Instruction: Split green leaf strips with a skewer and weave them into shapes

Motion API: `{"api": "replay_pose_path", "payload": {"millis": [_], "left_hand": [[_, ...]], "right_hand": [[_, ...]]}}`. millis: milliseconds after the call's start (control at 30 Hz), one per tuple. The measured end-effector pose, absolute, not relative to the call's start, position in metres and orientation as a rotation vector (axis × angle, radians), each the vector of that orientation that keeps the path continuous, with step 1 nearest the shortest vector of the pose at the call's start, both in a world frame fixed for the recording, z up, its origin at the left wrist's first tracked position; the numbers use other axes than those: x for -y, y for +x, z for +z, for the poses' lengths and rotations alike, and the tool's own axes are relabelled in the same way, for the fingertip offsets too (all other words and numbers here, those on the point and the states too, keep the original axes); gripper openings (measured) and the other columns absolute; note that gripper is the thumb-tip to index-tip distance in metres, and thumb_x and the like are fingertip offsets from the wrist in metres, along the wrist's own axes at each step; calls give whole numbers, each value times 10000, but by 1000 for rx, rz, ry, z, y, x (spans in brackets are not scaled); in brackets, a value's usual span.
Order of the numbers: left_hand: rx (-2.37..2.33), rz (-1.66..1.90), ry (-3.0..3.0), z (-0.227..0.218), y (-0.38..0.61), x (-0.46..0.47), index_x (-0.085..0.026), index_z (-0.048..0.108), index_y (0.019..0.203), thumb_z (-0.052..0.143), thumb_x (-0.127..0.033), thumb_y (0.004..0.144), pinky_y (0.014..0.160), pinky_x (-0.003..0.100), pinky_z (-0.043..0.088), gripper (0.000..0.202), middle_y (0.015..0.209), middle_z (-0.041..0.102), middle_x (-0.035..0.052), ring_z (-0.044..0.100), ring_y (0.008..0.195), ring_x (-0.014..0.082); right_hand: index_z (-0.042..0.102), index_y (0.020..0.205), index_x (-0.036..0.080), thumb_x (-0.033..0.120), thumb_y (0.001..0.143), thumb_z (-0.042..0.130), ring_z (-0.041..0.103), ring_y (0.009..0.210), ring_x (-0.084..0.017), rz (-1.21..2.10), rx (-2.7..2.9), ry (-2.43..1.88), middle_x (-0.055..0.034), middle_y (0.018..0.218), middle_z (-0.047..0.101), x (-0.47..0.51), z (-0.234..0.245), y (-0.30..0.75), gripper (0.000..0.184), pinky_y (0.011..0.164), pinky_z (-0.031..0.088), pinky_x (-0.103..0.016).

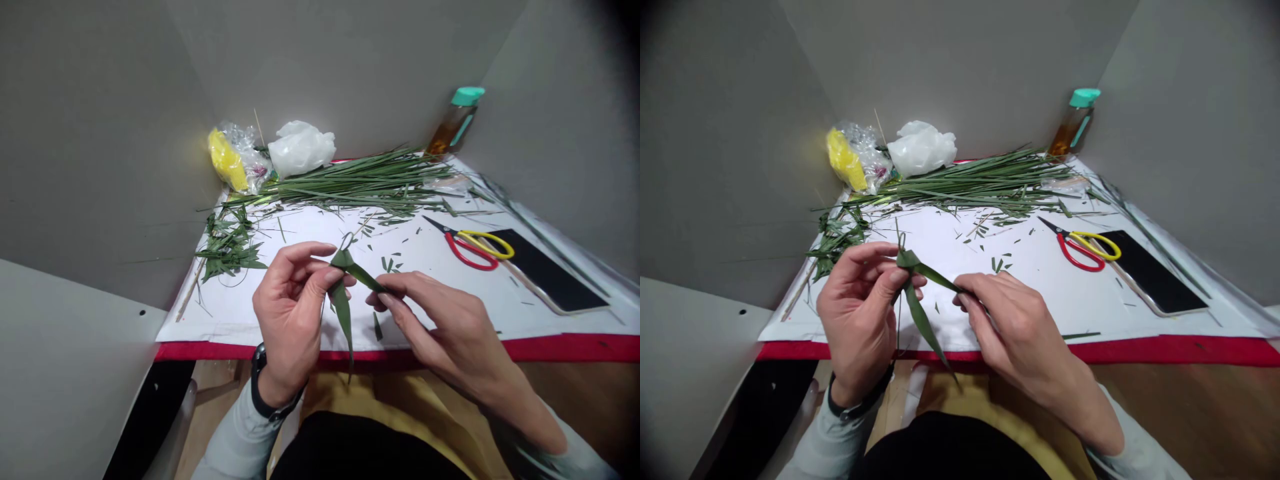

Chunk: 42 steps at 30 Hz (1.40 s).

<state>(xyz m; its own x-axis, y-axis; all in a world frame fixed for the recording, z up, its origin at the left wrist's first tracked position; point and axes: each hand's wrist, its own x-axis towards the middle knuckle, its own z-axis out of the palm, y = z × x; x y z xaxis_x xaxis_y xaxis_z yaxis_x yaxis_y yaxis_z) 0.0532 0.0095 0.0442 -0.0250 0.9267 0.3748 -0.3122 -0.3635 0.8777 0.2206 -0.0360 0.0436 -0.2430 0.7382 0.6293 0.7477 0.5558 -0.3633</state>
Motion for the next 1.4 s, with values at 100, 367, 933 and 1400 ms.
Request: {"api": "replay_pose_path", "payload": {"millis": [100, 367, 933, 1400], "left_hand": [[-745, 1564, 1260, 44, 56, -8, -238, 724, 989, 732, -141, 883, 658, 155, 564, 144, 764, 743, -47, 727, 679, 87], [-776, 1503, 1204, 38, 55, -12, -216, 722, 844, 761, -197, 868, 713, 160, 504, 49, 786, 671, -41, 601, 745, 69], [-800, 1483, 1214, 30, 57, -12, -204, 686, 782, 772, -214, 847, 595, 166, 477, 108, 702, 620, -30, 552, 631, 87], [-779, 1530, 1241, 35, 53, -8, -242, 784, 903, 769, -153, 844, 742, 168, 545, 108, 854, 744, -11, 674, 792, 102]], "right_hand": [[598, 1101, 126, 72, 940, 601, 679, 811, -169, -62, 1961, -1163, -74, 942, 725, 32, 53, 213, 170, 751, 504, -291], [629, 1050, 92, 22, 917, 581, 593, 655, -177, -235, 2049, -1104, -53, 755, 696, 24, 64, 204, 158, 685, 471, -338], [597, 922, 195, 74, 957, 544, 584, 600, -118, 218, 1939, -1182, 22, 678, 639, 34, 47, 217, 137, 613, 465, -253], [586, 897, 199, 81, 956, 530, 559, 612, -128, 242, 1951, -1144, 11, 699, 624, 38, 46, 209, 143, 615, 448, -267]]}}
